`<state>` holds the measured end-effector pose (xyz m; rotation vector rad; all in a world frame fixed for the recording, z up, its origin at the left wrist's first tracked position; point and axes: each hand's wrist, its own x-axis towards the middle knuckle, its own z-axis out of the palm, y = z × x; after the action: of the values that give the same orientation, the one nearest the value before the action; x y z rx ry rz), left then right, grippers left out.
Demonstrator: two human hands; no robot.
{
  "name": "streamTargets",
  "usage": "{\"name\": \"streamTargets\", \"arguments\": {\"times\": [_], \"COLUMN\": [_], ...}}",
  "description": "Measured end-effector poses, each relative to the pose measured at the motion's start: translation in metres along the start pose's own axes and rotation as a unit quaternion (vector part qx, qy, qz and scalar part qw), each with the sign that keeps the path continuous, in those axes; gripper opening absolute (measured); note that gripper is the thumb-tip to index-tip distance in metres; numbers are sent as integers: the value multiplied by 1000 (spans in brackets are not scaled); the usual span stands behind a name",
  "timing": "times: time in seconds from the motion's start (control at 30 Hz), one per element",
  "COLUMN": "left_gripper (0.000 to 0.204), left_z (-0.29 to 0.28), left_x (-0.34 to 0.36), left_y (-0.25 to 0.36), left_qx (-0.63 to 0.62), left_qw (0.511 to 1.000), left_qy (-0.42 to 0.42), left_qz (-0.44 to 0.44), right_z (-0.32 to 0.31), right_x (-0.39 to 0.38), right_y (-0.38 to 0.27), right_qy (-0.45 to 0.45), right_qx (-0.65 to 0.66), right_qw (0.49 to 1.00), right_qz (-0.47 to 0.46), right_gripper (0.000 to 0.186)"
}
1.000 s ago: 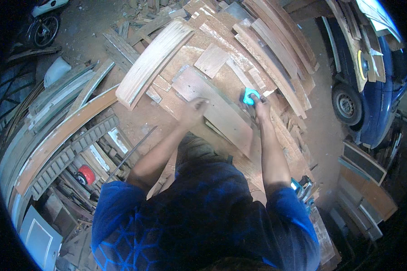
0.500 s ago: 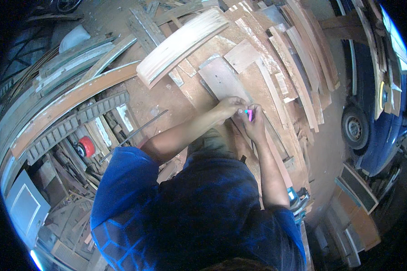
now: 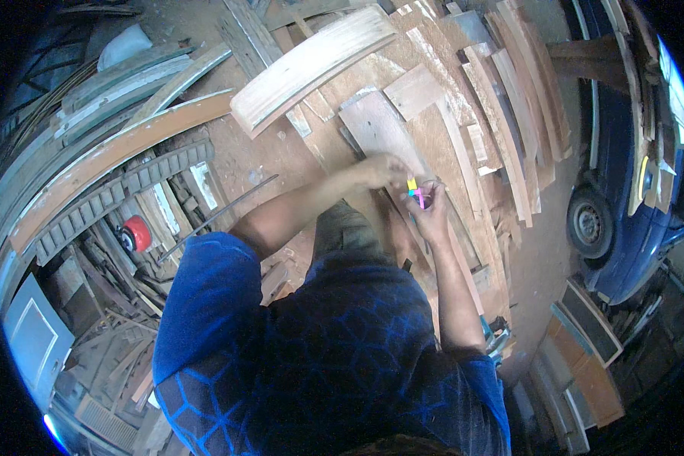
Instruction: The person uses a circular saw to cut a piece of wood on a workbench. They then measure and mark the wood with a tape measure and pencil before making additional cuts with the saw.
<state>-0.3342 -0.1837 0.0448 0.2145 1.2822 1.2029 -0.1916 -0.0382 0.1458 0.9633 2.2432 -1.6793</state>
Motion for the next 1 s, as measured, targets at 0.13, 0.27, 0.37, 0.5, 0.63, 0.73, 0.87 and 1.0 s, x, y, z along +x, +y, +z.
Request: {"name": "streamTargets", "arguments": {"times": [0.13,0.27,0.37,0.5,0.63,0.73,0.87,1.0], "left_gripper": [36,37,38,41,43,43,44,44], "left_z": [-56,-120,-118,-120,-124,-116,-102,-2], "left_x": [12,28,40,44,41,38,28,25], "left_y": [41,16,25,18,17,18,10,13], "left_qx": [207,286,315,308,278,321,491,588], "left_qw": [935,838,824,824,854,838,714,605], "left_qy": [278,448,461,472,440,439,481,480], "left_qz": [74,123,100,52,-2,42,131,239], "right_z": [-25,-35,-41,-44,-43,-46,-63,-107], "right_x": [-19,-41,-51,-54,-51,-53,-68,-116], "right_y": [57,87,91,80,90,113,137,177], "right_qy": [-32,-37,9,39,68,102,136,149], "right_qx": [35,-14,-48,-92,-128,-137,-118,-131], "right_qw": [995,997,998,995,989,985,983,980], "right_qz": [93,72,33,15,-12,-31,-30,18], "right_gripper": [40,40,39,38,41,43,41,38]}}
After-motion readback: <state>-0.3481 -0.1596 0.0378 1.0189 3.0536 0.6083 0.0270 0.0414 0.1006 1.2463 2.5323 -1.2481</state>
